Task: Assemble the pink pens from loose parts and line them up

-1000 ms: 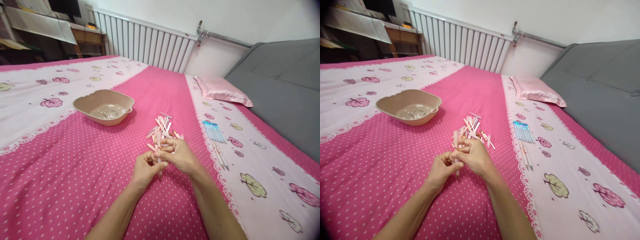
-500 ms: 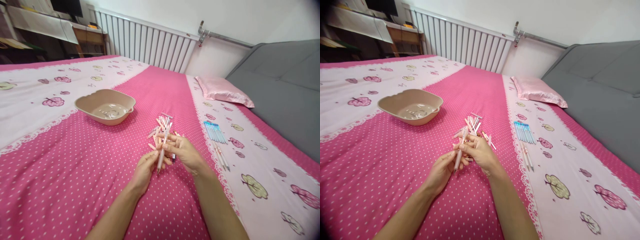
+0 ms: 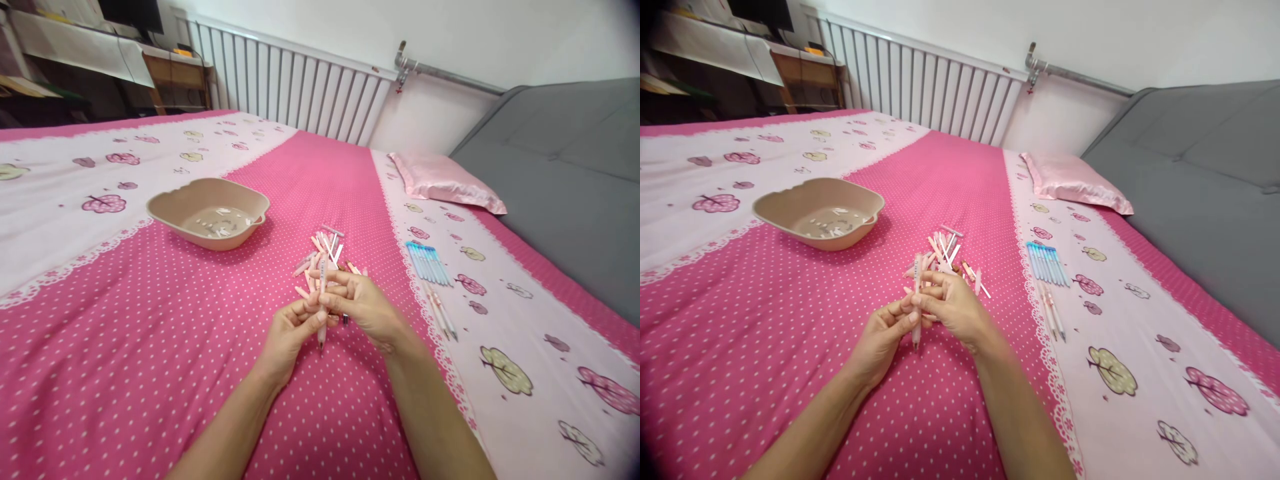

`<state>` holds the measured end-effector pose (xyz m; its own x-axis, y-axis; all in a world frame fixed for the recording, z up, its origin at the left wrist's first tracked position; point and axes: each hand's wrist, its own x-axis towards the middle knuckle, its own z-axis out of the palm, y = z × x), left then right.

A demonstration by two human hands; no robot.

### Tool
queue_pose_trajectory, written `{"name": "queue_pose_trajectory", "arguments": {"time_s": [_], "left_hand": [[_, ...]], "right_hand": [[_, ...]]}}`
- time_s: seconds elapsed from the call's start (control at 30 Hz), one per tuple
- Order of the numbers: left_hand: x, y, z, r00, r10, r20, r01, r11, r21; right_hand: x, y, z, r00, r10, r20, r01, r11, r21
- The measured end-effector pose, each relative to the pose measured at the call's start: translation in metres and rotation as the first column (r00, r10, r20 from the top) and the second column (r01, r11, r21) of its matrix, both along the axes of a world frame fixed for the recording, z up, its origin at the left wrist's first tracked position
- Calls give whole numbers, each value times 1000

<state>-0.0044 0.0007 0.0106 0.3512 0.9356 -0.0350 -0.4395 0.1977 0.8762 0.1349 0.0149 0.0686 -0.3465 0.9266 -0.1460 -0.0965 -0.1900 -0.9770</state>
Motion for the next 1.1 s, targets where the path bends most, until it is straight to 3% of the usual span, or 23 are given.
{"name": "queue_pose_trajectory", "arguments": {"time_s": [0.13,0.33,0.47,0.57,0.7,0.93,1.1], "left_hand": [[2,1,1,999,35,26,-35,999,-13],[4,5,2,958,285,-18,-286,958,-39],[5,6,1,909,413,-54,-415,909,-33],[5,6,-1,896,438,-68,-441,896,-43],[5,6,-1,899,431,-76,-435,900,-42],[5,8,2,895,442,-69,-443,896,-6],[1,13,3,823,567,-40,-565,824,46]], "right_hand": [[-2,0,-3,1000,-6,10,6,1000,-10],[0,1,-9,993,12,115,-21,997,75],[0,-2,-6,962,107,252,-127,990,65],[-4,-4,-7,930,155,333,-183,982,53],[-8,-4,-12,885,86,458,-154,982,113],[-6,-1,-18,883,46,467,-150,971,188],[-5,-1,-11,838,22,546,-183,953,242]]}}
